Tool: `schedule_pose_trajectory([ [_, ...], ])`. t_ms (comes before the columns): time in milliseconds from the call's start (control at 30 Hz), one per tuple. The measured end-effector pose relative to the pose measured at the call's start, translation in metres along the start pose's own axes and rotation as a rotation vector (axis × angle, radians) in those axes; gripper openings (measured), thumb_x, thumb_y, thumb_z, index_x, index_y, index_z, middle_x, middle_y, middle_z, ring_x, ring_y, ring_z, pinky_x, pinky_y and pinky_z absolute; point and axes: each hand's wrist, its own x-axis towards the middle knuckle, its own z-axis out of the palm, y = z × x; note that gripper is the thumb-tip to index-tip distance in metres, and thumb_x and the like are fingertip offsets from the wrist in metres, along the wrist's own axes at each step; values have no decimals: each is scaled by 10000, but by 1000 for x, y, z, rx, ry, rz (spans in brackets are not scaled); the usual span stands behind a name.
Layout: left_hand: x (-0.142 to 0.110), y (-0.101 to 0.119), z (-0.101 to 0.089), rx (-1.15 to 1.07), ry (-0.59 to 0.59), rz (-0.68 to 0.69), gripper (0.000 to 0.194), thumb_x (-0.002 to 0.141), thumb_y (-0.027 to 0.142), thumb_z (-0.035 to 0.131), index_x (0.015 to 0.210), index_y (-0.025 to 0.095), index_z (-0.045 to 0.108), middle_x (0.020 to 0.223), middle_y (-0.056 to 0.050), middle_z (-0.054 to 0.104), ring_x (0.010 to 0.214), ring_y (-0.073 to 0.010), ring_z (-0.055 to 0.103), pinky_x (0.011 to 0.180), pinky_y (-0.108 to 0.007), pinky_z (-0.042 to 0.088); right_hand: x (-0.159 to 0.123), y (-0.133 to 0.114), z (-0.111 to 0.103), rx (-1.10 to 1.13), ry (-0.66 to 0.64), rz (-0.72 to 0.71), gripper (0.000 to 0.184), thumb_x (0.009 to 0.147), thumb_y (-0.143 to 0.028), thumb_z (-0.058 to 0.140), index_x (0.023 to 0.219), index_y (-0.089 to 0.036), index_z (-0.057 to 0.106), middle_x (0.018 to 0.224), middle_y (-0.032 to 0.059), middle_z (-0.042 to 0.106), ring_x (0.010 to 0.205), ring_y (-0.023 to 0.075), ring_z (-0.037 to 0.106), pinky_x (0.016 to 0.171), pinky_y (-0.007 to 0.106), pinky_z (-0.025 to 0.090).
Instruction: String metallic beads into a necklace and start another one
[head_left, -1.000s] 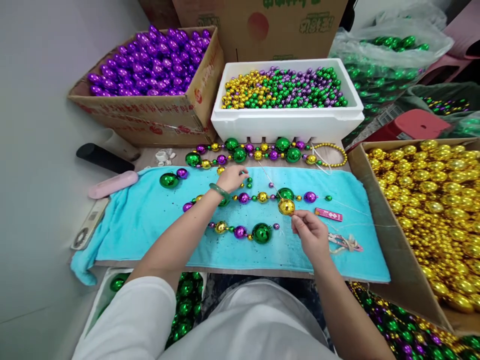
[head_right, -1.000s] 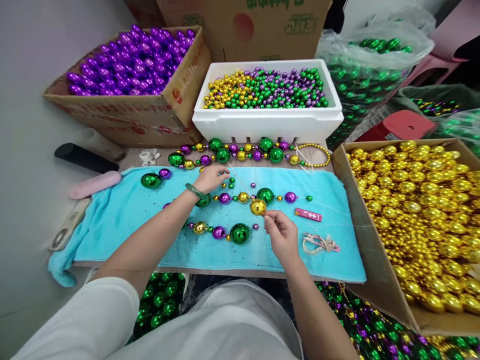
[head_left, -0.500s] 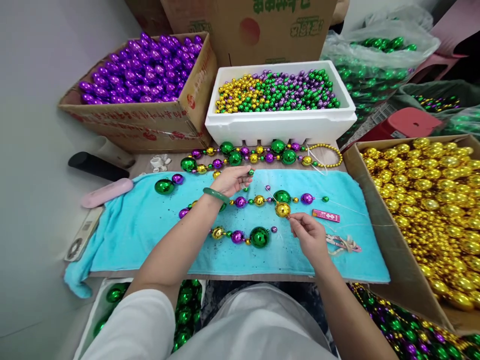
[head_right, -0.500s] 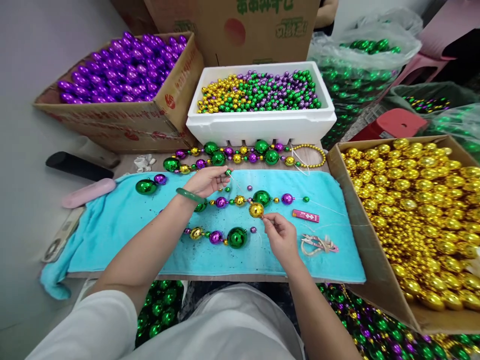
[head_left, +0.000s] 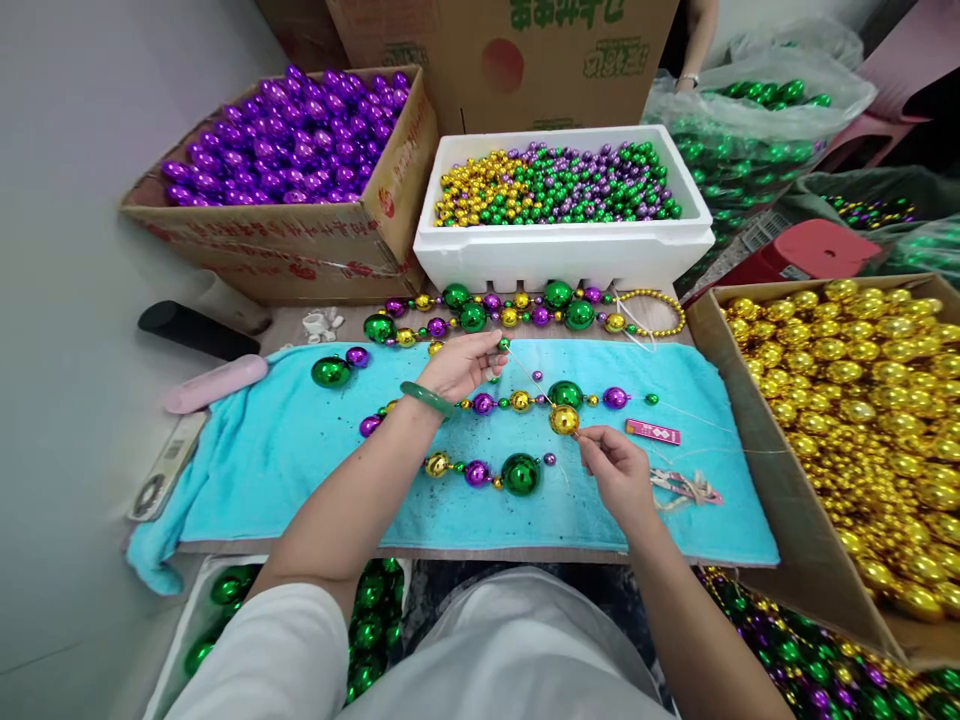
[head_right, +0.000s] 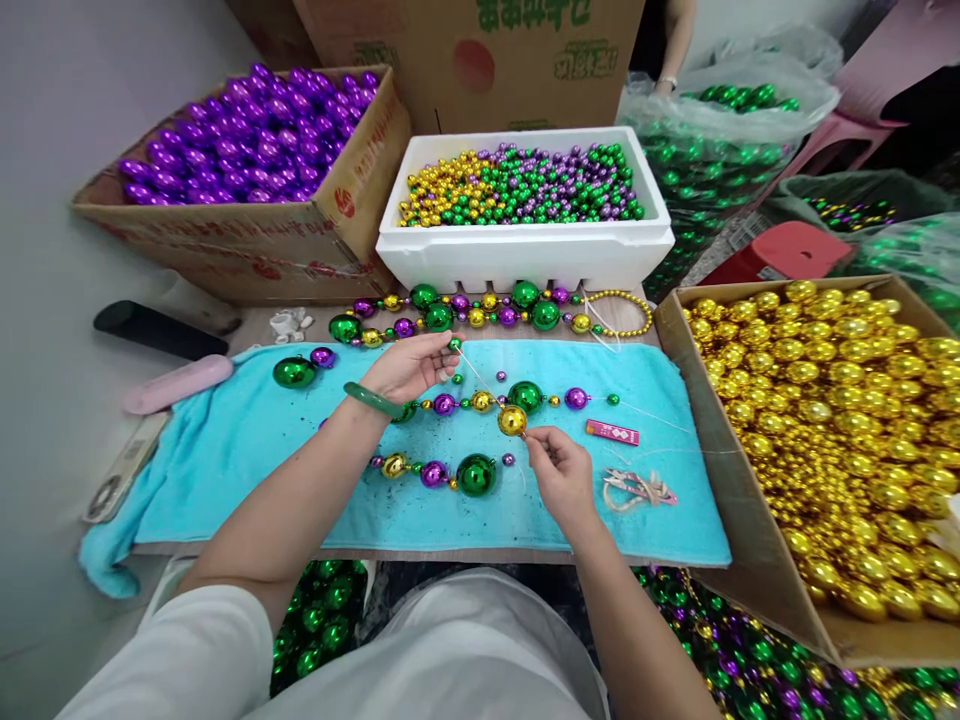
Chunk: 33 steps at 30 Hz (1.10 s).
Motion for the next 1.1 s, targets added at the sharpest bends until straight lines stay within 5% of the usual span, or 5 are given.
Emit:
schedule_pose_trajectory([
  [467,-10,-21,2,50,-73,117,335,642,89,777,948,127,648,689,11,647,618,-87,604,578,-217,446,2,1,9,67,3,50,264,731,-423,655,761,-161,660,516,-28,501,466,95,429,448,226,339],
  [700,-38,-49,20,274,-222,157,411,648,146,778,1032,165,635,824,-1,659,768,-109,620,717,-260,482,3,-3,16,230,-60,130,303,691,-455,724,731,-179,605,534,-12,571,458,100,480,427,220,367],
  [833,-40,-34,1,567,-270,226,358,712,260,750,1051,182,668,982,-63,697,848,-161,630,789,-323,493,4,-1,7,293,-27,116,263,707,-408,743,742,-177,623,543,-18,576,454,82,477,405,190,330],
  [1000,-20,6,-79,1213,377,541,246,816,279,616,1026,182,699,1117,-102,681,1034,-249,594,949,-393,441,5,9,-8,313,26,93,244,712,-383,768,766,-175,651,564,-16,584,462,77,485,396,178,329],
  [1100,-15,29,-133,1564,758,452,343,852,246,512,1125,119,676,1211,-177,628,1172,-320,512,1036,-445,357,5,13,-14,304,50,95,239,711,-375,775,770,-172,662,573,-13,588,470,77,487,398,177,341],
])
